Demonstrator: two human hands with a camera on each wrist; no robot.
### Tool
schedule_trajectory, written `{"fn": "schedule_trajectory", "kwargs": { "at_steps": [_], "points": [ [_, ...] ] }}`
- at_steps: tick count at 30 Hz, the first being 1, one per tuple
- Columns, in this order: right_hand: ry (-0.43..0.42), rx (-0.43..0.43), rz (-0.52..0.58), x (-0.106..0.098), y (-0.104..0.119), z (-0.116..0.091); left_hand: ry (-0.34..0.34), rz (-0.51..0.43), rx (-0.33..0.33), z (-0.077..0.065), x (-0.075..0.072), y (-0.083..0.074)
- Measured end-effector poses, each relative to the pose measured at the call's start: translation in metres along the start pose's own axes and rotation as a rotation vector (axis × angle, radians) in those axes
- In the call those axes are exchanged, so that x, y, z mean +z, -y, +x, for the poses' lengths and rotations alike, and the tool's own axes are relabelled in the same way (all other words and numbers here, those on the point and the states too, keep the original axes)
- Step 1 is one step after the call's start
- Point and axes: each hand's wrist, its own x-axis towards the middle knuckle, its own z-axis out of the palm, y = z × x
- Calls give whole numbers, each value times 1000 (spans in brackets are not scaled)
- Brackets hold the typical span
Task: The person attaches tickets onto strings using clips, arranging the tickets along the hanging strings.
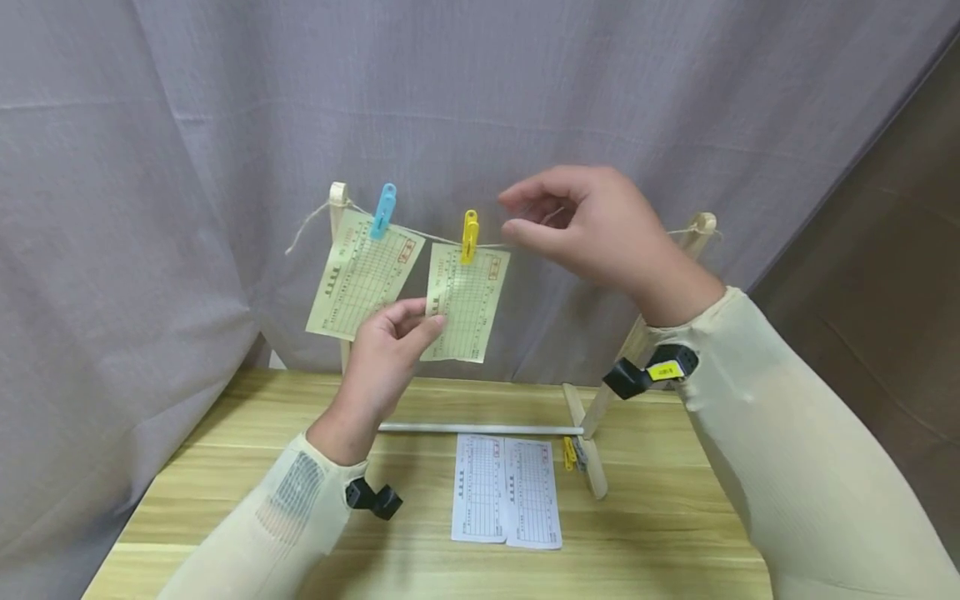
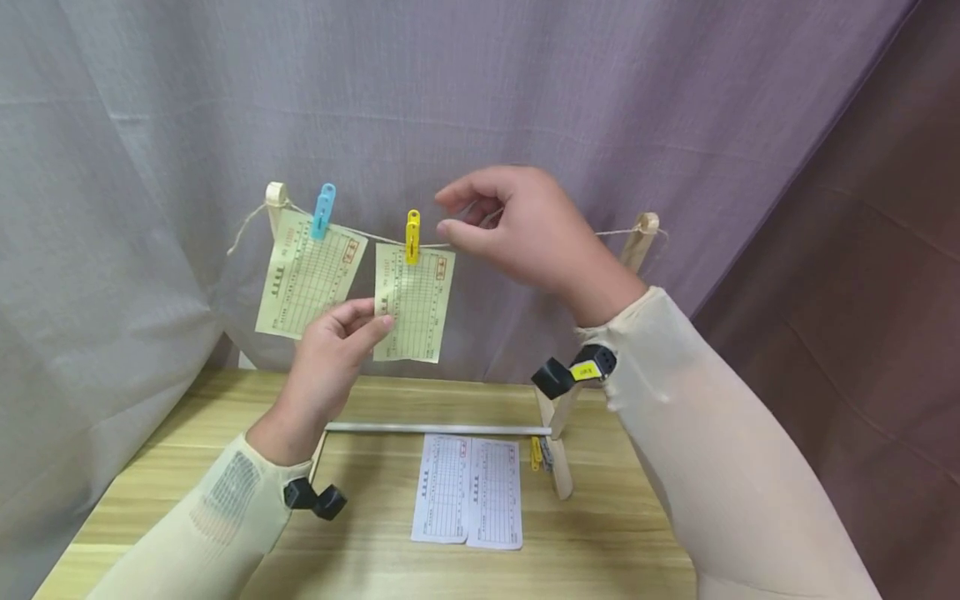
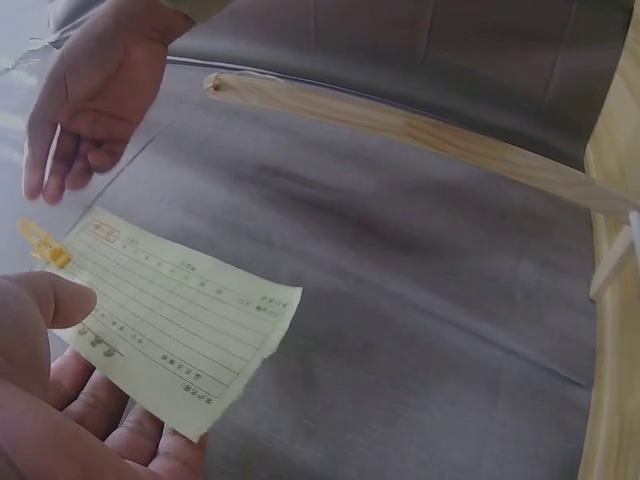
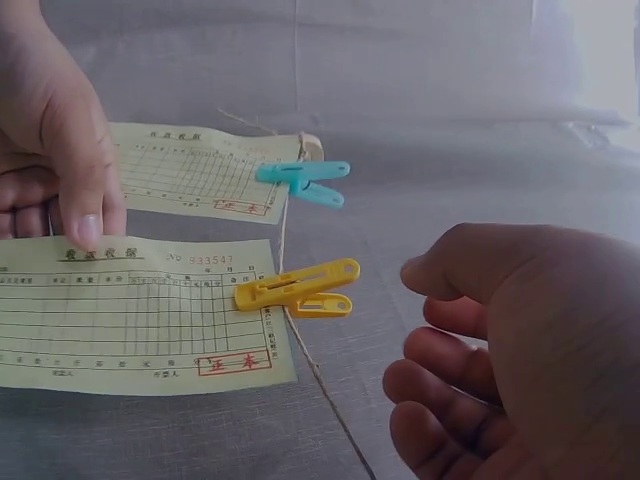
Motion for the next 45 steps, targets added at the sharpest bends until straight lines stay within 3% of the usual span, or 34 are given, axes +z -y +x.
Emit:
{"fn": "schedule_trajectory", "kwargs": {
  "at_steps": [6,14,18,23,28,35,45],
  "points": [
    [-103,-70,37,-3,-8,-24,78,45,-36,-3,-4,12],
    [-119,-98,61,5,-22,-56,155,164,-50,-9,-8,34],
    [-105,-125,62,18,-35,-67,136,208,-50,-11,-10,40],
    [-95,-154,38,34,-49,-85,91,330,-23,-13,-14,47],
    [-105,-162,41,48,-60,-103,87,419,11,-18,-17,55],
    [-119,-126,62,71,-84,-129,51,540,55,-28,-20,67],
    [-142,67,118,106,-133,-170,39,571,73,-36,-24,96]
  ]
}}
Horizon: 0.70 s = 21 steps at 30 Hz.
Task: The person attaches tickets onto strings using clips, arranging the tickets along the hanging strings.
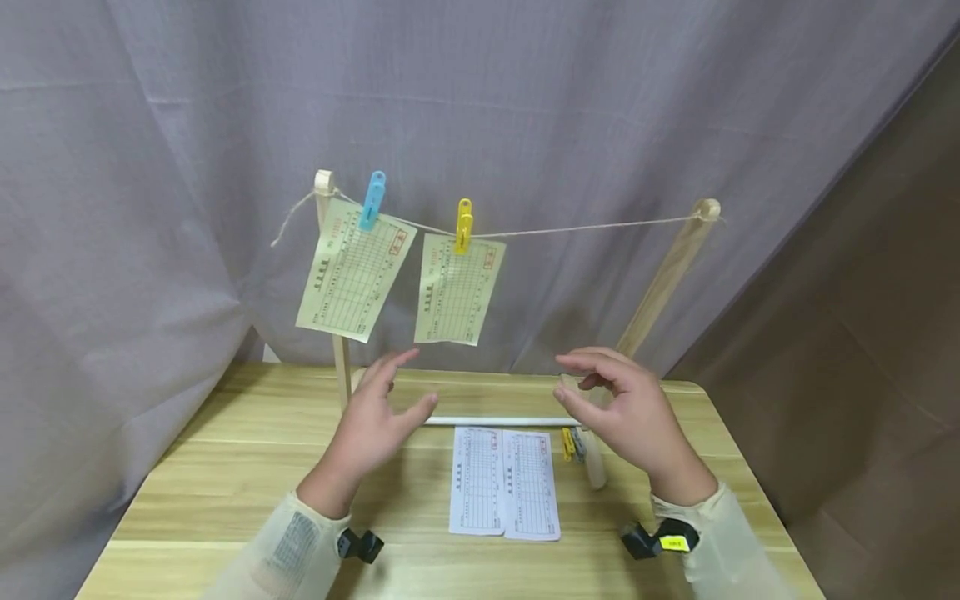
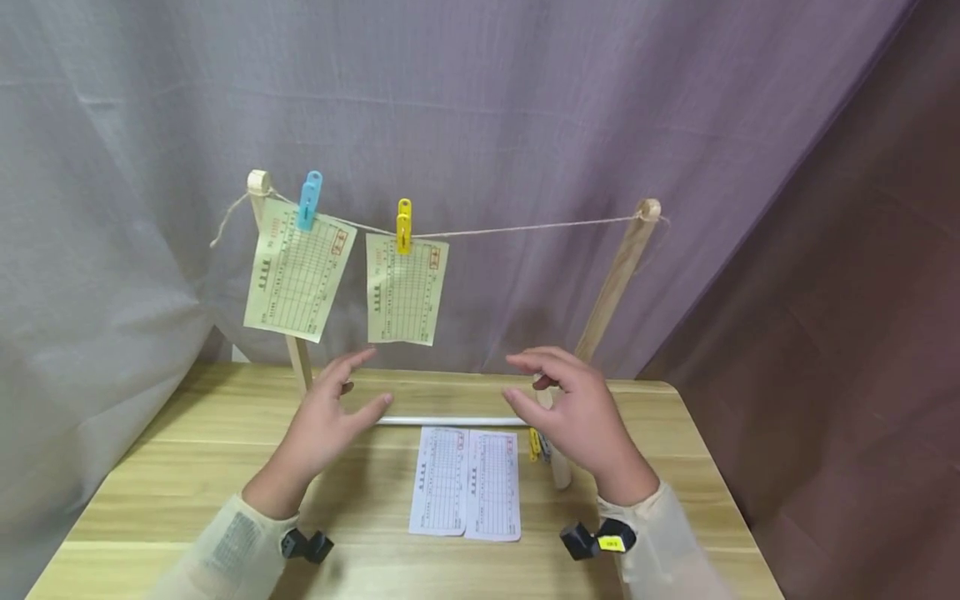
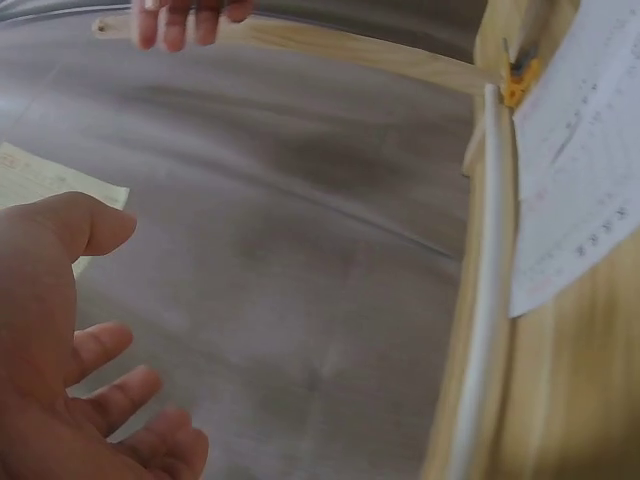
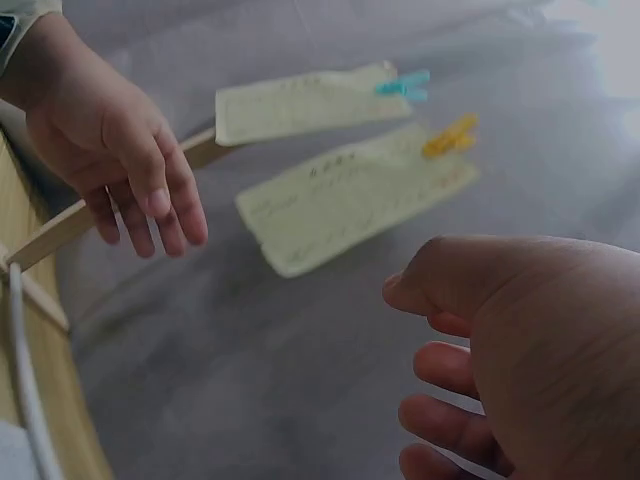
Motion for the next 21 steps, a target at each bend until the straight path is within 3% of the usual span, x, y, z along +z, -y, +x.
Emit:
{"fn": "schedule_trajectory", "kwargs": {
  "at_steps": [7,14,21],
  "points": [
    [-22,155,4,16,-33,-34,37,8,-28,-10,21,21],
    [-66,313,2,34,-59,-66,92,80,-22,-24,45,41],
    [-78,358,-76,51,-84,-83,108,115,-51,-35,62,56]
  ]
}}
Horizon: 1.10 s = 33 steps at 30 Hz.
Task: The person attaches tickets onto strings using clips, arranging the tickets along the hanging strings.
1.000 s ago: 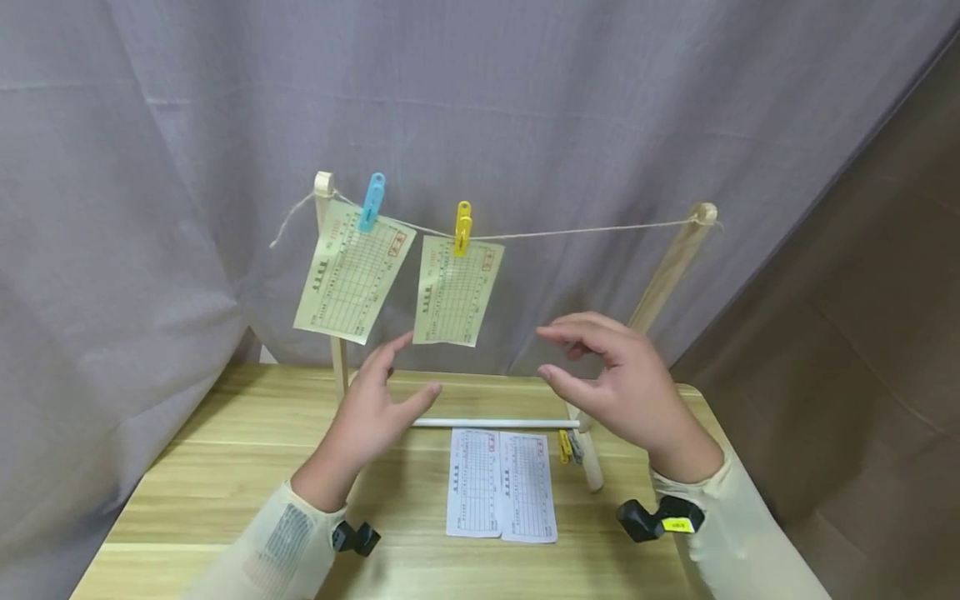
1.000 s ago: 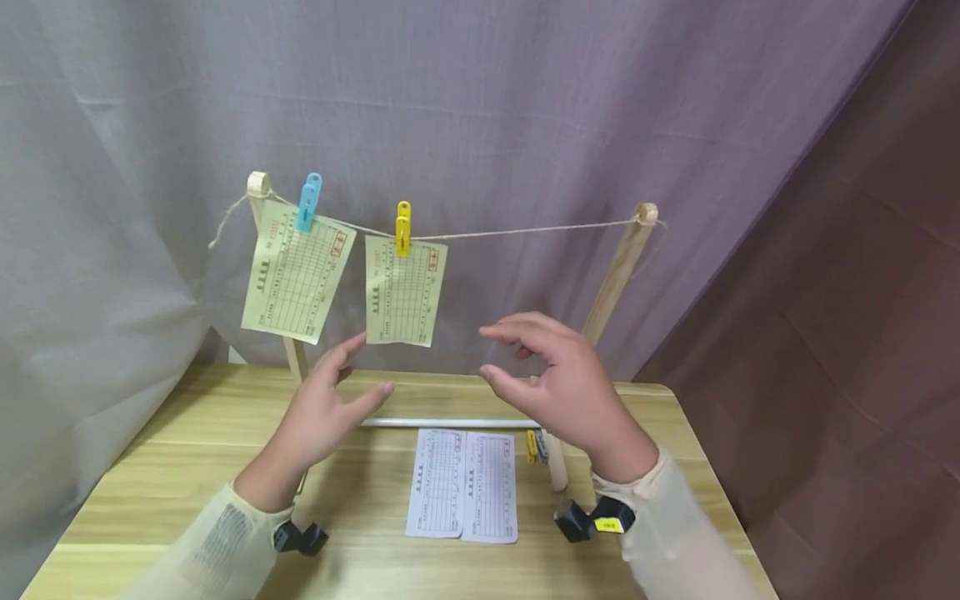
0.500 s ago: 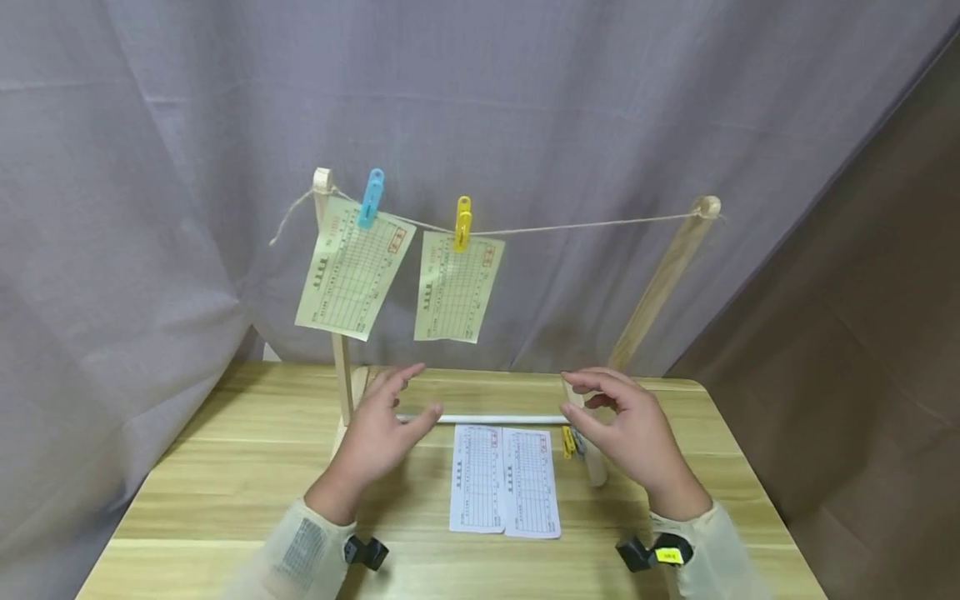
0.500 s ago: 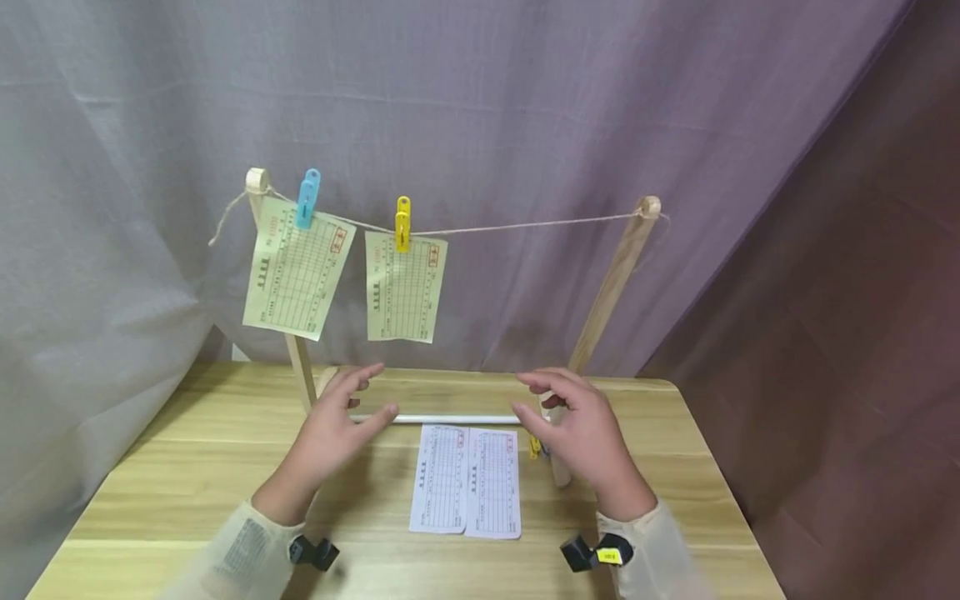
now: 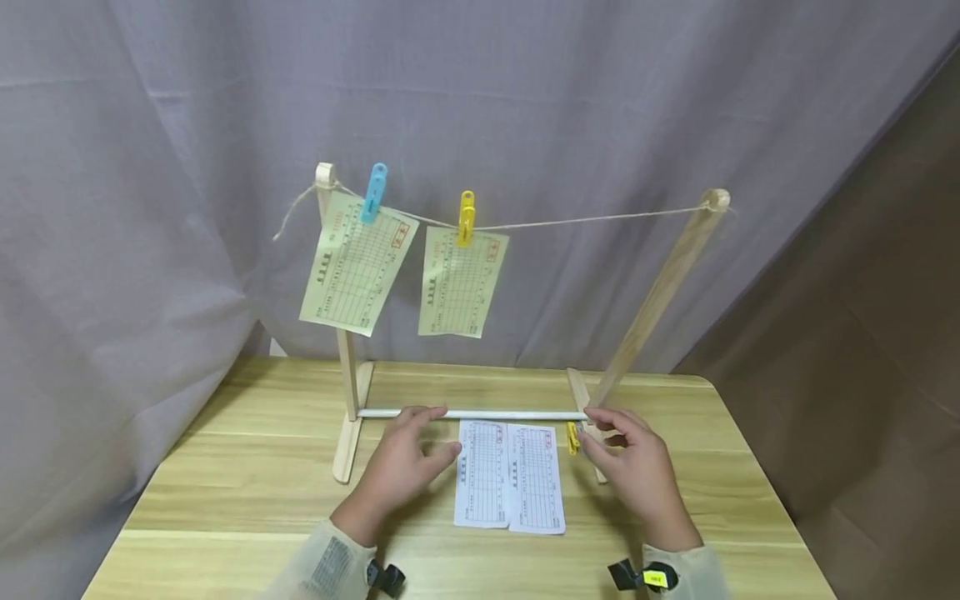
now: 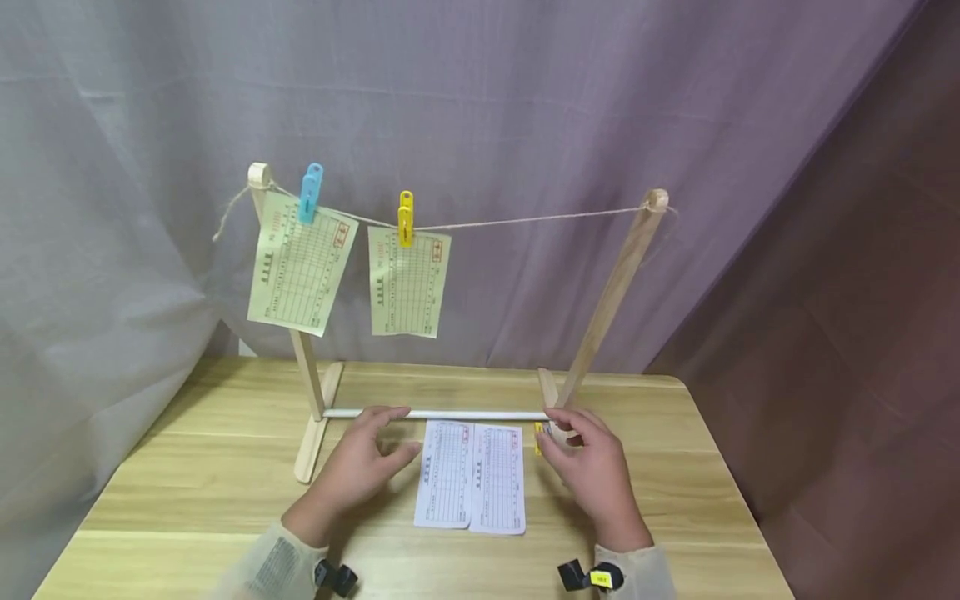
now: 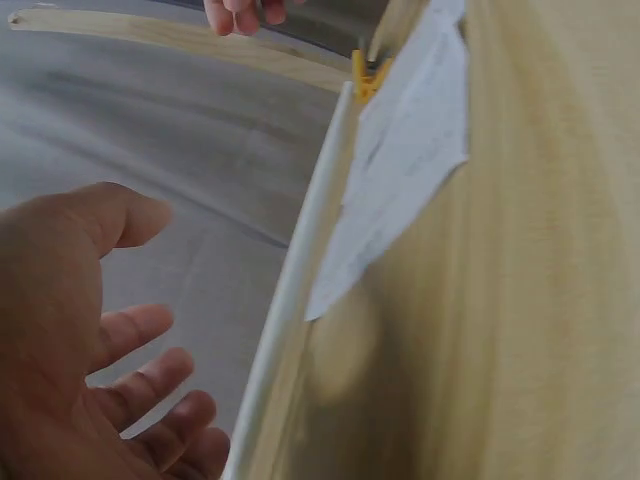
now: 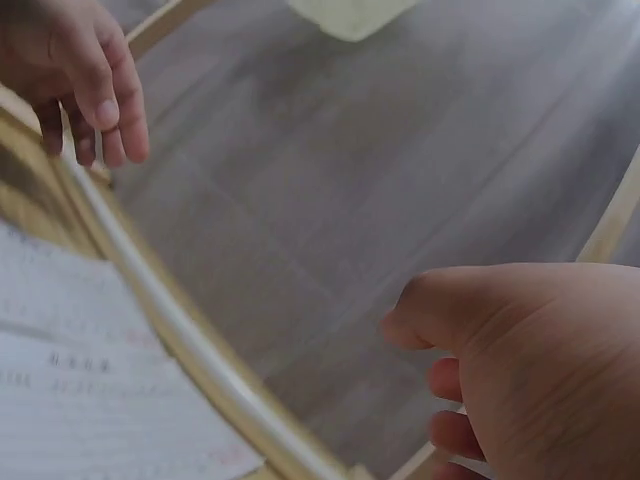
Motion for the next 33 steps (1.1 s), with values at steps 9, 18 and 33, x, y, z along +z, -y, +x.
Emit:
{"fn": "schedule_trajectory", "kwargs": {
  "at_steps": [9,18,33],
  "points": [
    [38,78,-55,23,-33,-1,28,157,-34,1,21,6],
    [81,95,-168,33,-51,-3,32,295,-50,0,40,7],
    [89,94,-232,38,-63,-6,7,424,-7,-6,44,5]
  ]
}}
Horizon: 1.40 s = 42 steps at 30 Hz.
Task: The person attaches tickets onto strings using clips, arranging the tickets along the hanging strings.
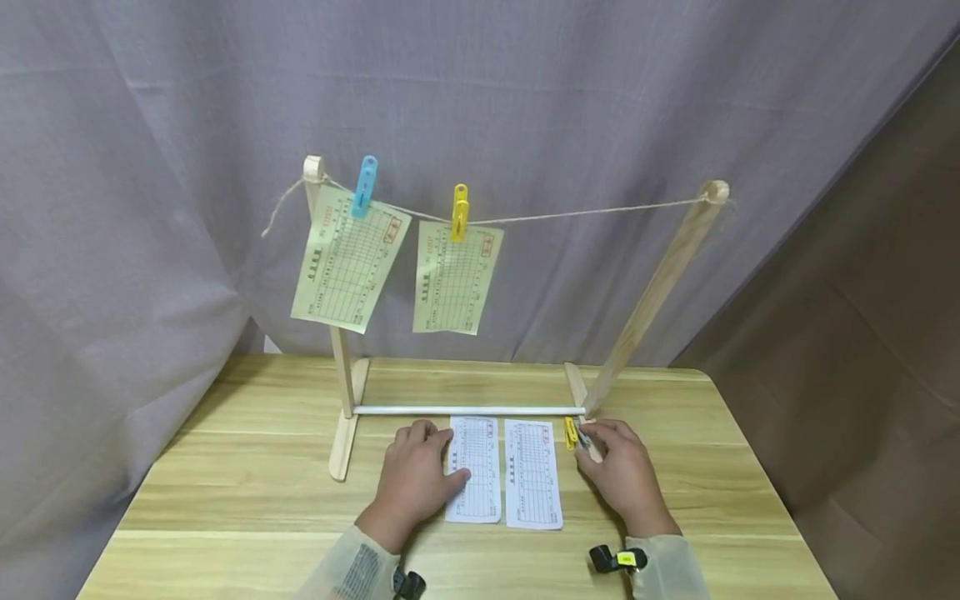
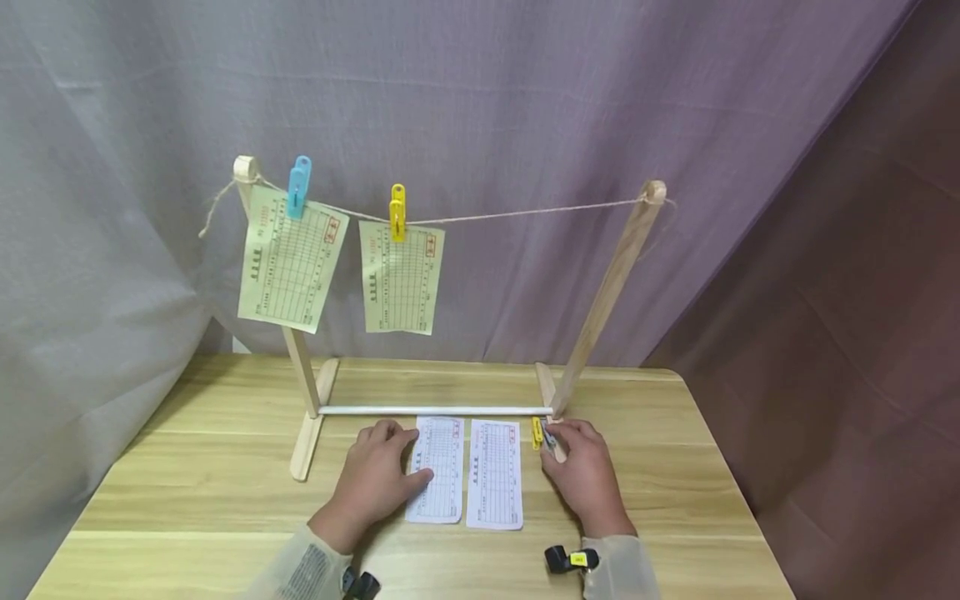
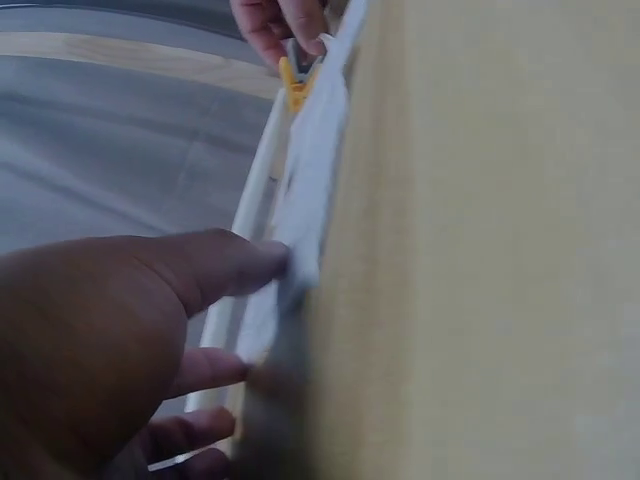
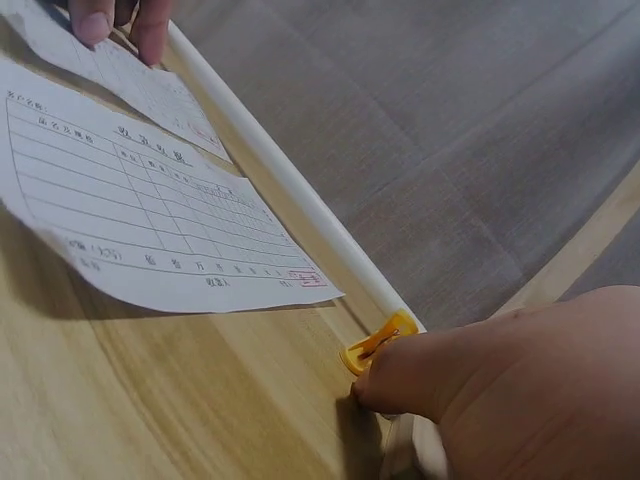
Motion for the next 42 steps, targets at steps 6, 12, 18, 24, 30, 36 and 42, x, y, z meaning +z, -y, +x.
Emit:
{"fn": "schedule_trajectory", "kwargs": {
  "at_steps": [6,12,18,24,30,36,42],
  "points": [
    [10,19,-24,-2,2,-4,39,-4,1,-3,-12,-2],
    [23,13,-46,-5,2,-9,101,-53,-36,-5,-20,-3],
    [35,31,-76,-6,3,-10,126,-133,-64,-6,-23,-4],
    [-2,-7,-105,-5,1,-11,144,-231,-71,-4,-22,3],
    [-79,-86,-131,-5,-3,-11,187,-353,-52,-3,-19,13],
    [-99,-49,-107,-9,-2,-10,186,-447,-38,-3,-19,19],
    [-67,5,-71,-11,-4,-11,165,-497,-44,-3,-20,21]
  ]
}}
